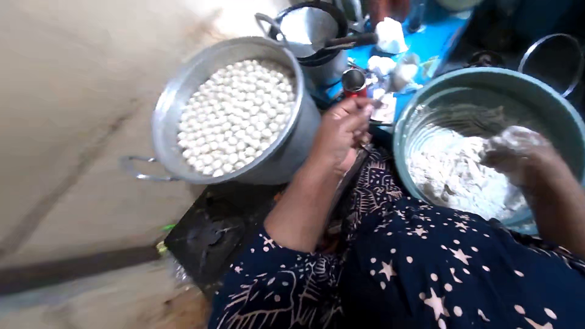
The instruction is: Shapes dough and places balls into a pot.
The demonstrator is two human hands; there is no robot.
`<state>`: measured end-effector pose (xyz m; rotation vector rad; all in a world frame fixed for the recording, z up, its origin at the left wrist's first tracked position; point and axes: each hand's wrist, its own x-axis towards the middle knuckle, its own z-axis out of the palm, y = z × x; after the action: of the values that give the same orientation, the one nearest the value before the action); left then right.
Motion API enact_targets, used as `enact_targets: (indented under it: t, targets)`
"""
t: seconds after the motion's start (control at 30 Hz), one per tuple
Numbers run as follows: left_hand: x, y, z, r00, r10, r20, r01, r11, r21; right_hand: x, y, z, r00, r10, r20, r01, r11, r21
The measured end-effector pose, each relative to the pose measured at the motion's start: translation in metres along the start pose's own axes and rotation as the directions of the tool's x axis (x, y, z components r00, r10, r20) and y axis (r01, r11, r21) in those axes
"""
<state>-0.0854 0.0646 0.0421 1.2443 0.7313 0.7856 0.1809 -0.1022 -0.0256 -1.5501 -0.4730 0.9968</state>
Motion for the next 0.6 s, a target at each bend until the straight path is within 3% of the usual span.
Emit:
enact_targets:
  t: [0.07,0.1,0.13,0.17,0.2,0.23,0.27,0.33,0.43,0.5,0.6]
  targets:
    - [0.002,0.02,-0.052,0.951,0.226,-0.209,-0.134,0.915,0.38,0.003,0.003,0.0,1.0,0.01,-0.026,-0.011,0.999,-0.039]
    - [0.003,0.027,-0.082,0.901,0.334,-0.279,-0.084,0.763,0.64,0.004,0.006,0.0,0.999,0.009,-0.044,-0.012,0.998,-0.063]
    - [0.002,0.034,-0.109,0.869,0.379,-0.317,0.072,0.538,0.84,0.005,0.008,0.001,0.999,0.01,-0.051,-0.014,0.997,-0.077]
    - [0.0,0.041,-0.129,0.87,0.333,-0.363,0.25,0.336,0.908,0.006,0.009,0.005,0.998,0.011,-0.054,-0.015,0.997,-0.078]
    - [0.001,0.043,-0.143,0.872,0.246,-0.423,0.381,0.2,0.902,0.005,0.008,0.009,0.999,0.012,-0.053,-0.016,0.997,-0.082]
    - [0.002,0.041,-0.153,0.861,0.189,-0.472,0.454,0.132,0.881,0.005,0.006,0.012,0.999,0.013,-0.05,-0.017,0.997,-0.081]
    - [0.001,0.038,-0.157,0.851,0.177,-0.494,0.476,0.135,0.869,0.004,0.003,0.015,0.999,0.016,-0.046,-0.019,0.996,-0.082]
    - [0.0,0.036,-0.144,0.857,0.221,-0.465,0.406,0.265,0.874,0.004,0.0,0.018,1.0,0.024,-0.012,-0.025,0.998,-0.063]
    - [-0.001,0.019,-0.092,0.897,0.275,-0.346,0.11,0.619,0.777,0.006,-0.001,0.028,0.995,0.084,0.054,-0.085,0.996,0.017]
    - [-0.001,-0.002,-0.041,0.966,0.176,-0.191,-0.051,0.849,0.525,0.003,-0.007,0.036,0.991,0.114,0.075,-0.112,0.993,-0.031]
    - [-0.006,-0.032,0.025,0.998,0.014,0.061,-0.032,0.954,0.298,-0.004,-0.011,0.044,0.996,0.017,0.091,-0.004,0.989,-0.146]
